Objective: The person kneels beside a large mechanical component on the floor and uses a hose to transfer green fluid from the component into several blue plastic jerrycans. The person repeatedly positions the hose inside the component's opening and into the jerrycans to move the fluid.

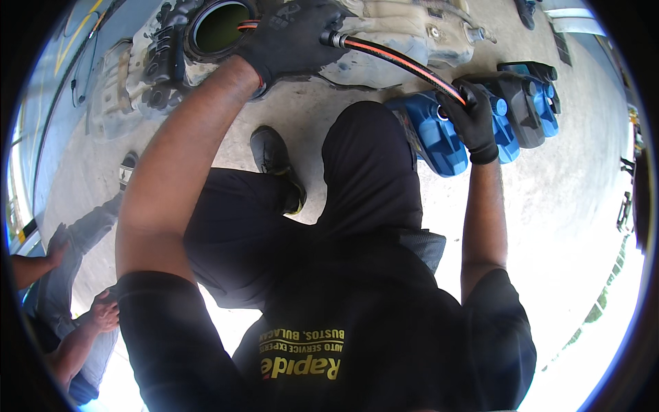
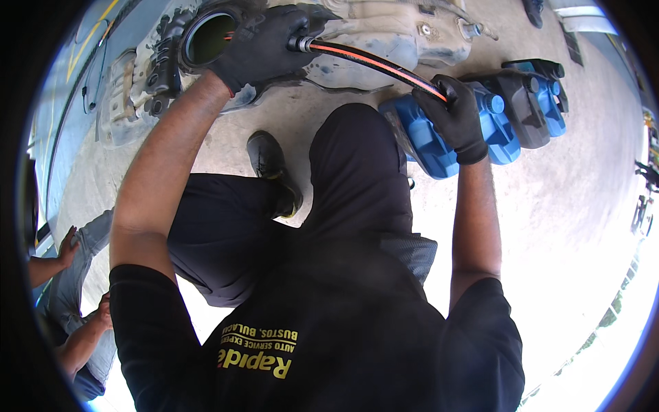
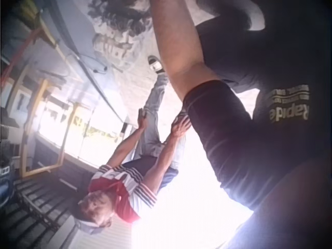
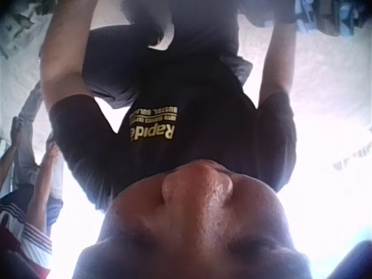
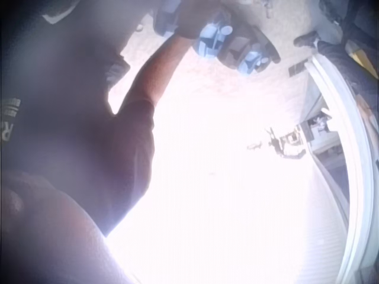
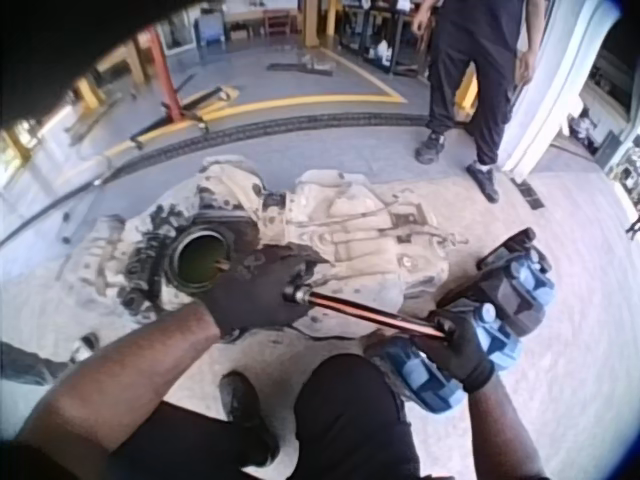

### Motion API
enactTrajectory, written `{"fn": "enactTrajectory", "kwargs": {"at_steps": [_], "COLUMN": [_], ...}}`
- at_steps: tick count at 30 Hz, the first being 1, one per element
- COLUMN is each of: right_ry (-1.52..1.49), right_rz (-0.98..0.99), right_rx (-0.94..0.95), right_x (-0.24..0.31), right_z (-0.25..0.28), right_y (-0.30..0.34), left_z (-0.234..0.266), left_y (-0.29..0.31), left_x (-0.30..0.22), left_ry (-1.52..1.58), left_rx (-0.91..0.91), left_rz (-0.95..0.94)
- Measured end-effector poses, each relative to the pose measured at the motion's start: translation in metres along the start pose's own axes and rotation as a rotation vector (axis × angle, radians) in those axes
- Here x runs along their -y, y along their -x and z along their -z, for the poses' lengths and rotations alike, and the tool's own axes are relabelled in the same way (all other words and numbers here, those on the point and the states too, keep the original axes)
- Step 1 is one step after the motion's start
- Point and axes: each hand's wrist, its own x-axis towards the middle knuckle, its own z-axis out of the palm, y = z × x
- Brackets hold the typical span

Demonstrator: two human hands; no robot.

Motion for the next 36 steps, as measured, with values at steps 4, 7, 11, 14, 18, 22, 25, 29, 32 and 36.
{"fn": "enactTrajectory", "kwargs": {"at_steps": [4, 7, 11, 14, 18, 22, 25, 29, 32, 36], "right_ry": [0.014, 0.048, 0.065, 0.061, -0.029, 0.052, 0.047, 0.056, 0.000, 0.024], "right_rz": [-0.013, 0.009, 0.047, 0.063, 0.016, 0.068, 0.092, 0.090, 0.030, 0.009], "right_rx": [0.006, 0.023, 0.010, -0.004, -0.038, -0.026, -0.047, -0.011, 0.016, 0.066], "right_x": [-0.006, -0.004, 0.000, -0.005, -0.015, -0.005, -0.003, -0.009, -0.016, -0.026], "right_z": [0.002, 0.001, 0.000, 0.000, -0.002, 0.000, 0.000, -0.001, -0.003, 0.000], "right_y": [0.002, 0.001, 0.001, 0.002, 0.005, 0.005, 0.007, 0.007, 0.009, 0.011], "left_z": [0.001, -0.004, -0.011, -0.016, -0.015, -0.007, 0.011, -0.001, -0.010, -0.012], "left_y": [-0.006, -0.003, -0.001, -0.003, -0.005, -0.010, -0.014, -0.010, -0.006, -0.004], "left_x": [-0.001, 0.003, 0.008, 0.002, 0.003, -0.017, -0.036, -0.015, -0.005, -0.003], "left_ry": [-0.028, -0.069, -0.115, -0.235, -0.178, -0.182, -0.235, -0.268, -0.267, -0.272], "left_rx": [0.000, -0.054, -0.051, 0.085, 0.248, 0.299, 0.352, 0.259, 0.150, 0.146], "left_rz": [-0.031, -0.064, -0.080, 0.076, 0.270, 0.357, 0.378, 0.194, 0.100, 0.093]}}
